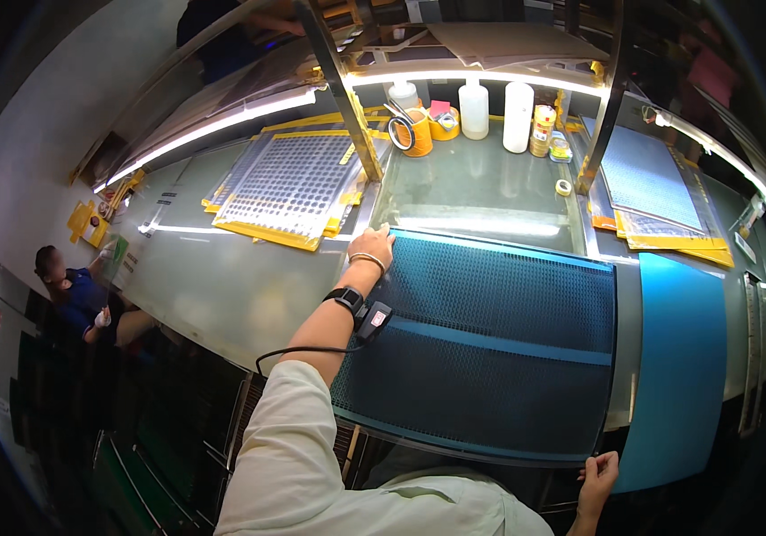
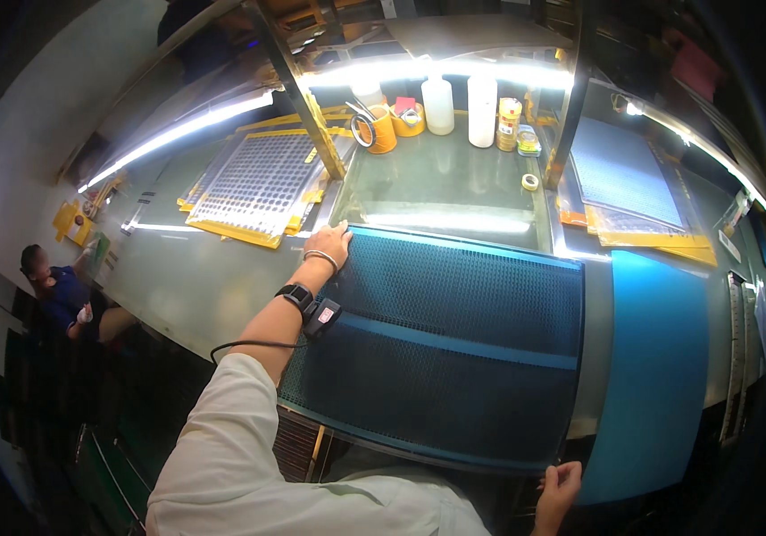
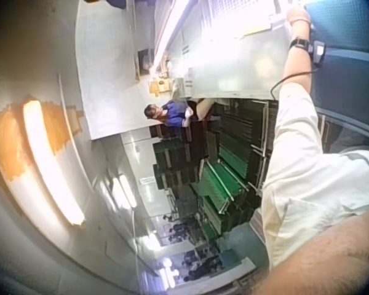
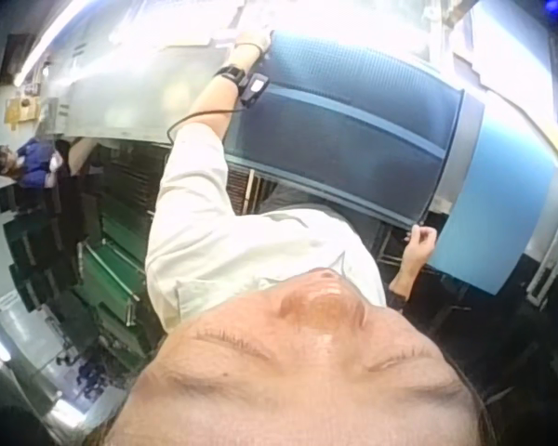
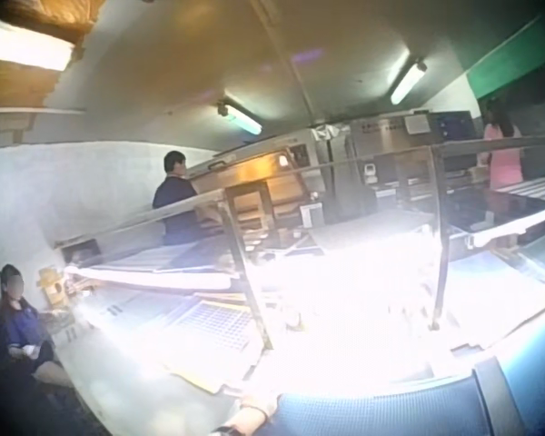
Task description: Inspecting and organizing large industrial printed sheets by moving them between a light table and storage racks.
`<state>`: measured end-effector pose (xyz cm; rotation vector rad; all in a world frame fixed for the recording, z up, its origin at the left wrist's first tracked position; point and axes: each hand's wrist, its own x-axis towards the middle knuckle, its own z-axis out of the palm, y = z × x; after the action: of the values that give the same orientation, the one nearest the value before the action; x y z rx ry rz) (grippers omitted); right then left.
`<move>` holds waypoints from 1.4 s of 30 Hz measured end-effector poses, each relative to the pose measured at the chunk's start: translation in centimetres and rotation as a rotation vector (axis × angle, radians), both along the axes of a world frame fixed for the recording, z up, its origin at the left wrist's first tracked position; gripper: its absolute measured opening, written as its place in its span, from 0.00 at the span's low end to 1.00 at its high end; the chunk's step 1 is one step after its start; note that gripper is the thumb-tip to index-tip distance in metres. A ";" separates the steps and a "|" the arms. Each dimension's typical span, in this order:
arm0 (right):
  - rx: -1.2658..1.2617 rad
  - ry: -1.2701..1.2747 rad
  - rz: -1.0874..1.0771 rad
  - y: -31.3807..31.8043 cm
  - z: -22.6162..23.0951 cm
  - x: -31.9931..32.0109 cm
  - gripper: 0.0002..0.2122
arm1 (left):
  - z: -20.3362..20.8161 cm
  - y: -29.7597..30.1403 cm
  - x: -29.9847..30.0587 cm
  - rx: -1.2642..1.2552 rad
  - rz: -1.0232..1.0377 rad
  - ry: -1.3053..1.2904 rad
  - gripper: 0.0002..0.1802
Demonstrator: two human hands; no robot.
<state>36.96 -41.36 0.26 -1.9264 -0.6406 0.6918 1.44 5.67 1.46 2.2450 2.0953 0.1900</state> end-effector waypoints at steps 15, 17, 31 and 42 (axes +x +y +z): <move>-0.102 -1.290 0.580 24.7 1.6 8.9 0.21 | -3.3 -0.8 -0.1 0.245 -0.176 0.090 0.27; -0.144 -1.273 0.518 28.3 0.0 9.7 0.21 | -2.8 -1.3 -0.1 0.248 -0.174 0.093 0.26; -0.286 -1.091 0.469 24.4 0.7 8.3 0.28 | -1.2 -3.2 1.8 -0.036 0.017 0.101 0.43; -0.156 -0.683 0.443 0.6 4.4 0.1 0.21 | -0.7 -10.5 -3.3 -0.055 -0.066 0.146 0.46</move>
<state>37.08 -40.80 4.66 -2.1896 -1.5052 0.3315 -1.82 -4.83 0.77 2.3577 2.0617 -0.0350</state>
